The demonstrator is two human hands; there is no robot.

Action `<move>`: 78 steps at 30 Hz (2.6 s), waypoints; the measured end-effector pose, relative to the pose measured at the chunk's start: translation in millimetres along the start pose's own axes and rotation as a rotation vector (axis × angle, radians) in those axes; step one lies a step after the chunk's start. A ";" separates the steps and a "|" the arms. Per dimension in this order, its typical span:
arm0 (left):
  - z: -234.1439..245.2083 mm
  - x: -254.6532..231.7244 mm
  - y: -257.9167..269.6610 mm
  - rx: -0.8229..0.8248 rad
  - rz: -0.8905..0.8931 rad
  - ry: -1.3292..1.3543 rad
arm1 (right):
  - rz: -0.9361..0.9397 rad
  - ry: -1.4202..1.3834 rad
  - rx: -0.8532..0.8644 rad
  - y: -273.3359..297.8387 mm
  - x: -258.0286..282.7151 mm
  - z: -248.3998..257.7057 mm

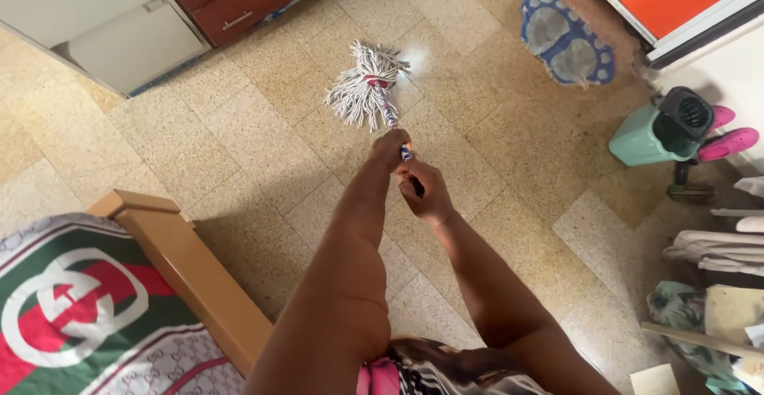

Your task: Mopping the floor around a bed and cabinets in a bedroom.

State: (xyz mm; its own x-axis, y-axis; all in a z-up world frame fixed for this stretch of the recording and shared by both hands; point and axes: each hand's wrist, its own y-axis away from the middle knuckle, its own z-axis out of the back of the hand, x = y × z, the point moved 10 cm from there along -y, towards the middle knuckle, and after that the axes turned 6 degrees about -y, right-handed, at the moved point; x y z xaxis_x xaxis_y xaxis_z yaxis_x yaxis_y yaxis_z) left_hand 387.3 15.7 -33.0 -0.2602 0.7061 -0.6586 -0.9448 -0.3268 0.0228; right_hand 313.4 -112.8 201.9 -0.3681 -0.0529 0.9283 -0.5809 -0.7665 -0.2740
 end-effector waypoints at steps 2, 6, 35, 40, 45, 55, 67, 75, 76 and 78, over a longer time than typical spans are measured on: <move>4.9 -4.0 -3.1 0.031 0.038 0.015 | -0.032 0.021 -0.015 -3.8 -7.1 2.8; -50.9 26.9 8.1 0.036 0.327 0.590 | -0.001 -0.008 0.013 13.2 -10.5 5.9; -104.1 -274.3 307.9 -0.077 -0.126 0.104 | -0.245 -0.252 0.299 315.8 184.8 136.9; -124.2 -259.4 301.1 -0.029 -0.114 0.088 | -0.367 -0.419 0.181 309.6 165.1 133.0; -125.4 -247.8 282.5 -0.071 -0.180 0.144 | -0.348 -0.401 0.131 287.9 162.4 125.7; -63.3 -230.6 236.9 -0.147 -0.180 0.292 | -0.142 -0.139 0.231 216.5 161.0 105.3; -77.8 -83.3 -28.6 -0.185 -0.216 0.161 | -0.151 -0.190 -0.106 12.0 14.3 101.4; -33.9 -52.6 -124.7 -0.055 -0.096 0.101 | -0.106 -0.074 -0.126 -87.4 -40.5 104.6; -28.2 -56.4 -121.5 0.045 -0.006 0.101 | -0.138 -0.087 -0.150 -87.4 -46.6 107.1; -17.0 -69.7 -113.0 0.149 0.082 0.099 | -0.173 -0.099 -0.179 -83.7 -51.5 110.4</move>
State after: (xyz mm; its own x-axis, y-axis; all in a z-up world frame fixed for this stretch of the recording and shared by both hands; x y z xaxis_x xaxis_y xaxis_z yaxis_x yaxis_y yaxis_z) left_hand 515.6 -7.3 -2.5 -0.3233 0.6131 -0.7208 -0.9423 -0.2784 0.1859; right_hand 461.2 -116.7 204.8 -0.1841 -0.0002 0.9829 -0.7512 -0.6448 -0.1409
